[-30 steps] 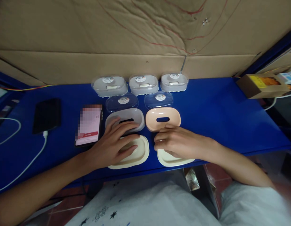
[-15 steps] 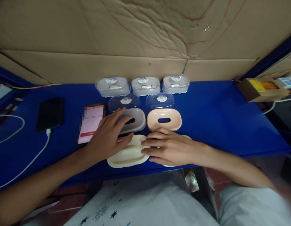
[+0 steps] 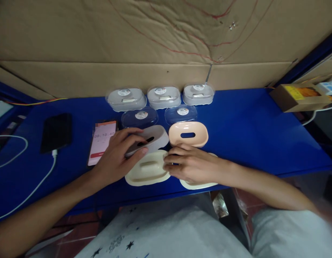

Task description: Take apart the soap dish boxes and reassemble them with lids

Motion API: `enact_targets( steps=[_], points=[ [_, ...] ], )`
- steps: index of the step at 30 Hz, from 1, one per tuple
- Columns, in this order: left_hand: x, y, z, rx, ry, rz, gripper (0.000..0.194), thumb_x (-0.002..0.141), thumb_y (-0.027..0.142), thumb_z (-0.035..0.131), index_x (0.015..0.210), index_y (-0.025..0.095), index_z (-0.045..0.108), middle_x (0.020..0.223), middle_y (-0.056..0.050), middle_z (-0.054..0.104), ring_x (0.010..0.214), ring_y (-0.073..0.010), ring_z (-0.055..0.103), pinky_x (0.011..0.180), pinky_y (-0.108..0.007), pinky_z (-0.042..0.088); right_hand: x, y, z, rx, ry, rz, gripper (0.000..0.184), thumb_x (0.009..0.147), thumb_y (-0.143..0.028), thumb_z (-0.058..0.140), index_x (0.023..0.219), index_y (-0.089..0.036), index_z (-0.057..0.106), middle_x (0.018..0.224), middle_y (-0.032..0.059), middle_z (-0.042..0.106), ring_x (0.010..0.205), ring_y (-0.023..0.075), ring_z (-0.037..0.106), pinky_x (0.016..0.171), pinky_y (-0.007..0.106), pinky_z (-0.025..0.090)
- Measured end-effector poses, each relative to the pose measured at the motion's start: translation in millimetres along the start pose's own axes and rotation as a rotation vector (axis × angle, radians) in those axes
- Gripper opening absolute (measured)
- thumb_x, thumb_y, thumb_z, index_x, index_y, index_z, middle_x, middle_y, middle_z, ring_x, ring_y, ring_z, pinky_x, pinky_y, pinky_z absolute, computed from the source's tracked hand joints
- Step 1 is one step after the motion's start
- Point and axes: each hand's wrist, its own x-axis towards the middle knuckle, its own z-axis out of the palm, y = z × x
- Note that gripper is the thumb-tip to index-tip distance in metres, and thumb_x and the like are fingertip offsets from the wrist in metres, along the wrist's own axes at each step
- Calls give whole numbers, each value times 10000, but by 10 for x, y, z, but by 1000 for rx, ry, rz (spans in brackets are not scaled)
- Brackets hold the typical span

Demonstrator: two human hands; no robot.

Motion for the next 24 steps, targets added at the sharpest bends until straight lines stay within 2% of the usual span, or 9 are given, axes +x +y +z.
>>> enact_targets(
  steps=[2, 5, 8, 11, 14, 17, 20, 24],
  points=[
    [-22, 38, 3, -15, 4, 32, 259, 1082, 472, 613, 1133, 238, 711, 1354, -107, 674, 1312, -324, 627, 1075, -503, 484, -10, 18, 4, -69, 40, -23, 222, 1115, -200, 593, 1253, -166, 764, 1334, 103, 788, 1273, 236, 698, 1156, 408, 514],
    [-69, 102, 16, 16, 18, 87, 233, 1048, 458, 672, 1106, 233, 694, 1349, -108, 671, 1282, -332, 627, 1032, -496, 475, -27, 30, -29, -206, 130, -106, 221, 1081, -96, 596, 1205, -127, 776, 1185, 119, 818, 1102, 210, 750, 1038, 375, 567],
    [-110, 156, 12, 37, 27, 140, 199, 1047, 425, 675, 1091, 231, 675, 1366, -117, 664, 1261, -334, 635, 1005, -495, 475, -30, 16, -92, -256, 216, -157, 181, 1076, -150, 644, 1197, -164, 777, 1049, 66, 813, 973, 186, 734, 950, 353, 571],
    [-132, 197, -7, 54, 55, 249, 211, 1046, 425, 678, 1125, 231, 650, 1368, -130, 662, 1236, -333, 649, 984, -497, 481, -21, 1, -120, -233, 269, -97, 298, 1101, -332, 658, 1368, -217, 723, 1252, 74, 800, 1168, 229, 703, 1045, 393, 541],
    [-132, 221, -22, 69, 42, 367, 279, 1031, 424, 686, 1224, 232, 624, 1354, -149, 668, 1211, -338, 665, 966, -508, 495, -9, 7, -80, -215, 193, -47, 402, 1124, -417, 616, 1459, -203, 675, 1446, 121, 737, 1380, 268, 628, 1152, 437, 489],
    [-111, 218, -28, 85, -13, 420, 361, 1002, 396, 697, 1306, 219, 613, 1409, -184, 655, 1234, -363, 668, 986, -533, 520, 2, 13, -11, -205, 114, -89, 368, 1121, -388, 628, 1378, -142, 722, 1418, 151, 750, 1356, 256, 659, 1142, 412, 496],
    [-90, 195, -33, 76, -68, 424, 482, 995, 389, 697, 1422, 197, 584, 1553, -228, 570, 1366, -400, 615, 1077, -571, 529, 10, 0, 27, -233, 102, -117, 357, 1132, -354, 609, 1377, -123, 728, 1376, 133, 778, 1290, 242, 699, 1095, 385, 518],
    [-95, 164, -40, 110, -170, 422, 727, 975, 514, 763, 1573, 194, 500, 1651, -241, 489, 1478, -435, 542, 1137, -608, 543, 10, -23, 31, -311, 119, -123, 328, 1132, -279, 602, 1399, -129, 720, 1364, 112, 790, 1301, 244, 694, 1092, 390, 514]
  ],
)
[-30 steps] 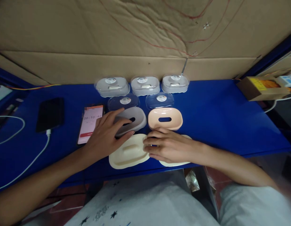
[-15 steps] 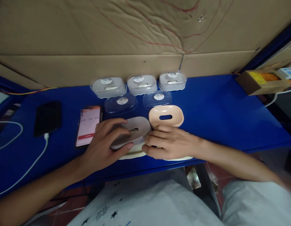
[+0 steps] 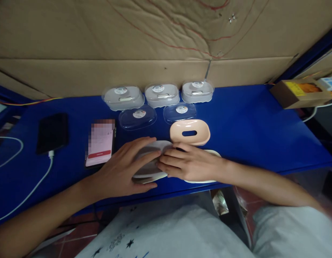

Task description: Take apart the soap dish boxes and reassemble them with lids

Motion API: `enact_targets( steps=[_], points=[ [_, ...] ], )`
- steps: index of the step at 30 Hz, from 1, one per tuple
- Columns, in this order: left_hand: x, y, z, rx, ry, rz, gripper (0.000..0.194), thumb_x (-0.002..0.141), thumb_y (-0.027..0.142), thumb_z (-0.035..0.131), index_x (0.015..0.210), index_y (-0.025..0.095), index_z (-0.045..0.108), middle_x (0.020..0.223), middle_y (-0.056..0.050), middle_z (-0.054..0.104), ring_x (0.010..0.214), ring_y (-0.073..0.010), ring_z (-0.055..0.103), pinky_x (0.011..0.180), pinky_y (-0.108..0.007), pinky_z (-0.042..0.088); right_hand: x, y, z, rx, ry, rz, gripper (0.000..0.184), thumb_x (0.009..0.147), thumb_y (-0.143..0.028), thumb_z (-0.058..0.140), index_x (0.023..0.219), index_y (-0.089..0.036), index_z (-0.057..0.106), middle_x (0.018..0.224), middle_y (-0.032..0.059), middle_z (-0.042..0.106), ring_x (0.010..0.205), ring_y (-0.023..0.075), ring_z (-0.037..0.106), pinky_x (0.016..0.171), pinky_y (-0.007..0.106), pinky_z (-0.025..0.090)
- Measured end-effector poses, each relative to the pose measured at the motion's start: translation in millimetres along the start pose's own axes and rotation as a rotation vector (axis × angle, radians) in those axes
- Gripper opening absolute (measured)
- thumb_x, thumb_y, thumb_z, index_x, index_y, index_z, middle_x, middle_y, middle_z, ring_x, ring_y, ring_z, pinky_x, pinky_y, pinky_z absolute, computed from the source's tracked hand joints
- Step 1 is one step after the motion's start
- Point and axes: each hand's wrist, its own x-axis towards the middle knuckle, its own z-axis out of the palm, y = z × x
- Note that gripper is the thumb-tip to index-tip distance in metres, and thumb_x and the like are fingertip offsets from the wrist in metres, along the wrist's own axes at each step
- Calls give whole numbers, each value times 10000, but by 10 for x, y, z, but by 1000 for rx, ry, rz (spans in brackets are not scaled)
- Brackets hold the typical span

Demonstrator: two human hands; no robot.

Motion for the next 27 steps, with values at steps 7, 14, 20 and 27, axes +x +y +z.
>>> enact_targets(
  steps=[7, 14, 20, 27],
  points=[
    [-36, -34, 42, 34, -26, 14, 696, 962, 351, 783, 1578, 178, 506, 1673, -247, 479, 1498, -433, 547, 1124, -591, 597, 30, -17, -10, -12, 17, -25, 333, 1141, -272, 593, 1411, -120, 715, 1315, 79, 817, 1272, 215, 702, 1082, 372, 513],
    [-15, -74, 101, 50, 49, -6, 705, 970, 451, 804, 1556, 189, 515, 1648, -267, 485, 1474, -458, 570, 1125, -626, 594, 25, 43, 16, 138, 12, 30, 370, 1095, -134, 610, 1456, -104, 687, 1422, 131, 773, 1387, 219, 672, 1239, 410, 486],
    [-14, -15, 9, -71, 103, -51, 671, 972, 439, 776, 1548, 248, 489, 1704, -223, 399, 1554, -421, 490, 1210, -607, 531, 22, 67, 28, 324, 46, 42, 406, 1077, -106, 619, 1481, -90, 662, 1448, 154, 753, 1470, 227, 630, 1348, 491, 417],
    [-59, -15, 5, -107, 144, -136, 604, 1006, 514, 693, 1524, 259, 515, 1626, -186, 507, 1453, -393, 591, 1178, -570, 554, 26, 82, 45, 410, -97, 140, 414, 1074, -96, 617, 1476, -177, 675, 1555, 158, 683, 1560, 251, 532, 1339, 611, 346]
  ],
)
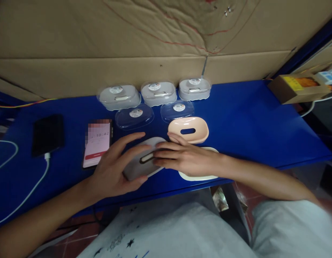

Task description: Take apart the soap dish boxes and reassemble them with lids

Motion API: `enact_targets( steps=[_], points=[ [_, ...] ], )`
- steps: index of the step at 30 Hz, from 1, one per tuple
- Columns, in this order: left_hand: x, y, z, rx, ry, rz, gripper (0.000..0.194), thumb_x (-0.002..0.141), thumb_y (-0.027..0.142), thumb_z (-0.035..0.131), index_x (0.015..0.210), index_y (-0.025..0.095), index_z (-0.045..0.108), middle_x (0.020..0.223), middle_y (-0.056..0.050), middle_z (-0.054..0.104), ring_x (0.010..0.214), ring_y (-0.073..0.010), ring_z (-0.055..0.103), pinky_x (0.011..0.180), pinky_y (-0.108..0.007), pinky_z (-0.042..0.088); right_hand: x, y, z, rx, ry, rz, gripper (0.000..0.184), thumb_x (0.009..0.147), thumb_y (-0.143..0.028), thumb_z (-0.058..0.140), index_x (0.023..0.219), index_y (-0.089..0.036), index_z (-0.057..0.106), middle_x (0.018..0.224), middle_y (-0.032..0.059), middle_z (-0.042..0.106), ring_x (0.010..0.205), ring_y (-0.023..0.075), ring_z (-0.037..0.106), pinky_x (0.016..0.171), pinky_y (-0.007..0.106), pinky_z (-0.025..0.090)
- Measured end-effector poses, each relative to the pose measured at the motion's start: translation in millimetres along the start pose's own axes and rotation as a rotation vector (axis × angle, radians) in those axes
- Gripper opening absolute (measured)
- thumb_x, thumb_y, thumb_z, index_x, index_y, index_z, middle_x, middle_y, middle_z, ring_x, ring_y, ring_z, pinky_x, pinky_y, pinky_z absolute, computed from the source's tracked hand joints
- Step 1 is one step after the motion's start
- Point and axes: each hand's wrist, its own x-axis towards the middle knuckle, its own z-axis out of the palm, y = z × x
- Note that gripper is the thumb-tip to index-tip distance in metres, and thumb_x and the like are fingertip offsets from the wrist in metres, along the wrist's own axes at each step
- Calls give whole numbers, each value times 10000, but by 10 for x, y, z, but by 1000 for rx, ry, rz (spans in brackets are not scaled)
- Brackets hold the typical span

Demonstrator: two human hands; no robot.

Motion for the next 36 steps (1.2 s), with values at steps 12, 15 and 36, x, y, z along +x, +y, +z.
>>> enact_targets(
  steps=[12, 15, 36],
  points=[
    [60, -57, 123, -153, -7, -233, 258, 1087, 255, 595, 1344, 236, 604, 1445, -119, 666, 1361, -267, 677, 1141, -480, 590, 19, 5, 17, -64, -5, -8, 379, 1112, -126, 564, 1471, -153, 681, 1532, 146, 705, 1478, 246, 619, 1233, 477, 491],
    [55, -68, 124, -153, -24, -230, 265, 1100, 282, 584, 1360, 235, 602, 1406, -114, 693, 1318, -267, 699, 1121, -491, 593, 39, -2, -9, -49, -6, 10, 359, 1120, -135, 553, 1449, -150, 694, 1522, 148, 712, 1453, 236, 642, 1224, 460, 496],
    [96, -285, 39, 147, -101, -405, 574, 1075, 557, 532, 1561, 253, 553, 1702, -199, 478, 1584, -435, 452, 1241, -702, 370, -15, -14, -23, -96, 8, -61, 321, 1095, -180, 632, 1405, -189, 712, 1462, 122, 747, 1358, 237, 675, 1111, 425, 496]
  ],
)
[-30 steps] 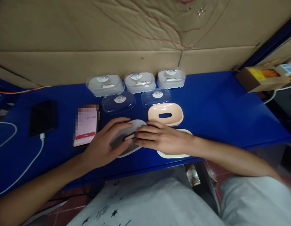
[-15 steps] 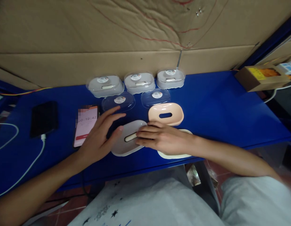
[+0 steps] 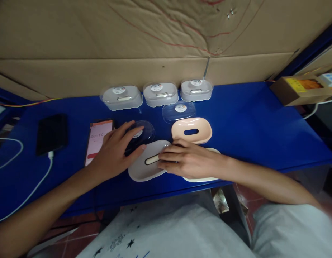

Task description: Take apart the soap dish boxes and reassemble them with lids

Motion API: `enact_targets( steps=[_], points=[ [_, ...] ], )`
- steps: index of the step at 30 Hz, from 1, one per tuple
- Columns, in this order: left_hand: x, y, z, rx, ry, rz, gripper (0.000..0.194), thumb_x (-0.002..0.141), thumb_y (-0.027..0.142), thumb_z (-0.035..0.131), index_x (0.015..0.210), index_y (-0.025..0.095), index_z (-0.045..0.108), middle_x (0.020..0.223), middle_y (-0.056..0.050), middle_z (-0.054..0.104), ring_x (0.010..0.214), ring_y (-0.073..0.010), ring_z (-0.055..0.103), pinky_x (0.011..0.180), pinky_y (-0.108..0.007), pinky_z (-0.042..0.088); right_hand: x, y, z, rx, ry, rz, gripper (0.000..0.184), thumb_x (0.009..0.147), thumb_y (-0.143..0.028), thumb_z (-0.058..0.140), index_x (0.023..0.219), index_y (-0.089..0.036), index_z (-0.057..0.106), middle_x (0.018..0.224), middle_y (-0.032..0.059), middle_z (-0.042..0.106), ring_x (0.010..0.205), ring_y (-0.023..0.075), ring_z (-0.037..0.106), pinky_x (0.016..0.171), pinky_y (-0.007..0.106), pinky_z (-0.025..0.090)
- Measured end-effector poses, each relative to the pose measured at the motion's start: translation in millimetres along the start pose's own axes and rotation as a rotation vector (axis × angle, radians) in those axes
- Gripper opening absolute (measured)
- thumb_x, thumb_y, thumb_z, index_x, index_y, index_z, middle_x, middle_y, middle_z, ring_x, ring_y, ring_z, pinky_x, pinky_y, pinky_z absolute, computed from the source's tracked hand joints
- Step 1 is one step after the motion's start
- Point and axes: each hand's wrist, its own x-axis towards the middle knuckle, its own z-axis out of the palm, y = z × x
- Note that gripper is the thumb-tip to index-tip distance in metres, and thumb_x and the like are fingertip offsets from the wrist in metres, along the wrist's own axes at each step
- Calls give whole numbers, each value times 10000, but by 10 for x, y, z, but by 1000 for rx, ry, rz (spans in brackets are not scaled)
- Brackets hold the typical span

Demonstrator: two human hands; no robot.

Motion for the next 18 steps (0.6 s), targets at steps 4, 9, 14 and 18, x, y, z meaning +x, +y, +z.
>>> enact_targets(
  steps=[4, 9, 14, 18],
  points=[
    [26, -38, -1, -59, -41, -43, 567, 1099, 597, 489, 1562, 284, 585, 1742, -193, 437, 1627, -444, 402, 1249, -752, 345, -20, -27, -66, 21, -52, 4, 312, 1127, -273, 589, 1408, -203, 706, 1433, 100, 764, 1316, 228, 682, 1099, 417, 477],
    [35, -5, 19, 98, -41, -58, 542, 1084, 465, 579, 1600, 297, 574, 1775, -248, 358, 1605, -532, 405, 1162, -820, 390, -38, -50, -144, 61, -82, -1, 322, 1129, -339, 580, 1380, -191, 717, 1409, 95, 770, 1265, 236, 698, 1074, 420, 486],
    [26, 32, -77, -86, 72, 3, 581, 1100, 491, 574, 1623, 249, 500, 1680, -216, 506, 1580, -423, 485, 1221, -668, 452, -29, -22, -93, 38, -48, 17, 329, 1139, -351, 583, 1385, -169, 706, 1369, 109, 777, 1250, 234, 701, 1065, 409, 516],
    [-34, 135, -158, -102, 182, 185, 574, 1081, 480, 639, 1594, 270, 488, 1710, -182, 467, 1588, -370, 473, 1262, -583, 429, -48, 29, -34, -70, 95, 86, 301, 1105, -401, 650, 1271, -164, 734, 1220, 116, 772, 1131, 239, 701, 978, 389, 554]
  ],
)
